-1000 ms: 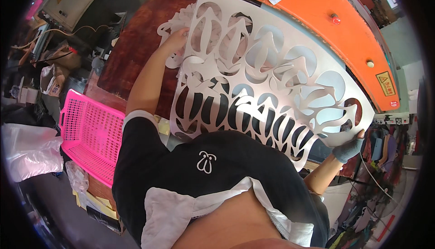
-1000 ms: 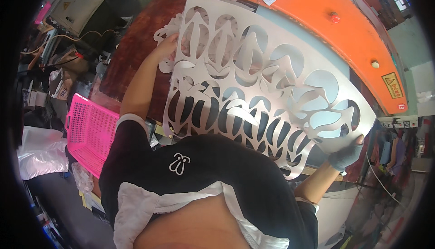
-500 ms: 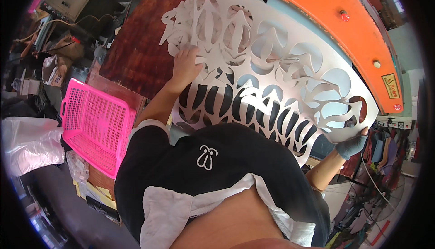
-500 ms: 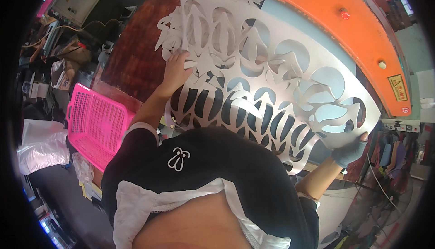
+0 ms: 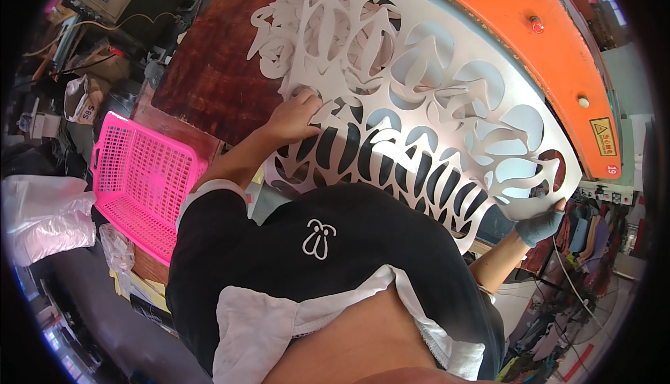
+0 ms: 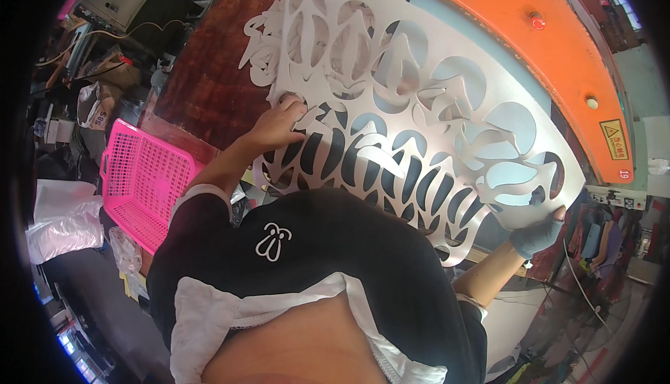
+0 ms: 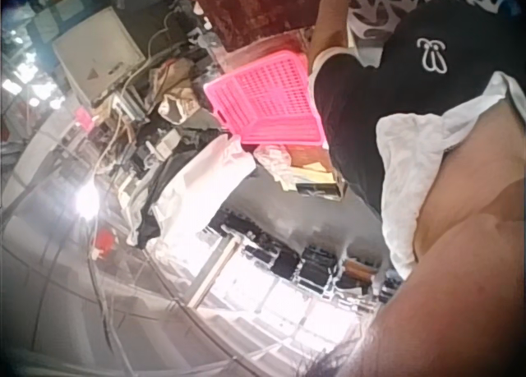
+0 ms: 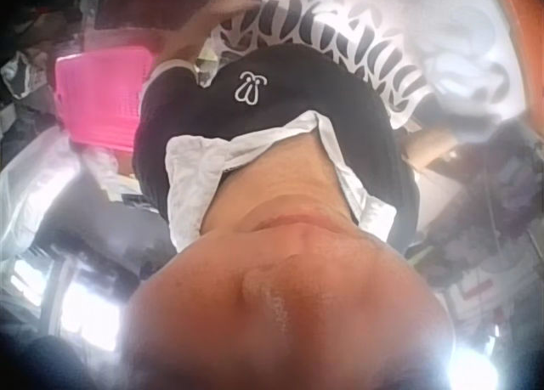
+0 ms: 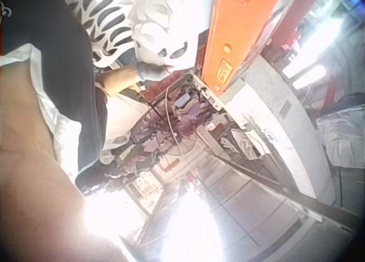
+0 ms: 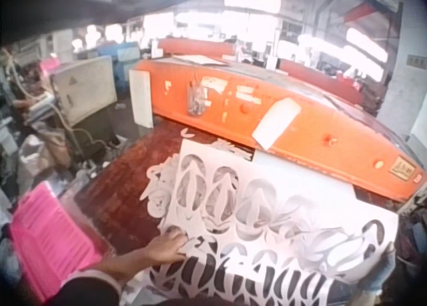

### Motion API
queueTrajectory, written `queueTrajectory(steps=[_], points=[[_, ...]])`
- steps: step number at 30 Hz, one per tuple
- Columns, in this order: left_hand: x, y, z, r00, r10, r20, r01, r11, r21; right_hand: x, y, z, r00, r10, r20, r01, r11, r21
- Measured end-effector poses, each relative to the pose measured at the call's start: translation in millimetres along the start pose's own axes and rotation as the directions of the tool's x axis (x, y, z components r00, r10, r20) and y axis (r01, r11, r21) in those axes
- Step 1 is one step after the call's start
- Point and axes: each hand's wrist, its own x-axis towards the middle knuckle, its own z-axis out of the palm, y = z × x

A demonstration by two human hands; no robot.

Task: The person operates a die-cutting machine to cut shapes from white sheets. They place sheets into the machine, press down to cut, then remove and separate the cut pieces by hand, stacking them on the table.

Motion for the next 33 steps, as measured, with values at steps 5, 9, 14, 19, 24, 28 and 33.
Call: queueTrajectory(steps=[5, 9, 14, 19, 24, 28, 33], points=[[12, -2, 12, 0.997, 0.064, -0.047, -0.061, 0.996, 0.060, 2, 2, 5, 1.000, 0.001, 0.000, -0.001, 1.000, -0.022], [18, -10, 7, 0.997, 0.082, -0.011, -0.081, 0.994, 0.068, 3, 5, 7, 1.000, -0.014, -0.027, 0.013, 0.998, -0.063], [18, -35, -13, 0.977, -0.134, -0.169, 0.032, 0.865, -0.501, 3, 7, 11, 0.997, -0.029, -0.069, 0.024, 0.997, -0.079], [32, -68, -43, 0.903, -0.332, -0.273, 0.056, 0.720, -0.692, 4, 6, 13, 1.000, 0.008, -0.008, -0.009, 0.998, -0.065], [61, -88, -83, 0.848, -0.494, -0.190, 0.159, 0.581, -0.798, 9, 8, 7, 0.998, 0.008, -0.060, -0.013, 0.996, -0.083], [75, -78, -76, 0.758, -0.459, -0.463, 0.525, 0.851, 0.017, 19, 15, -8, 0.995, 0.046, 0.085, -0.049, 0.998, 0.032], [74, -30, -19, 0.763, 0.174, -0.622, 0.122, 0.907, 0.403, 31, 23, -22, 0.987, 0.097, 0.131, -0.107, 0.991, 0.079]])
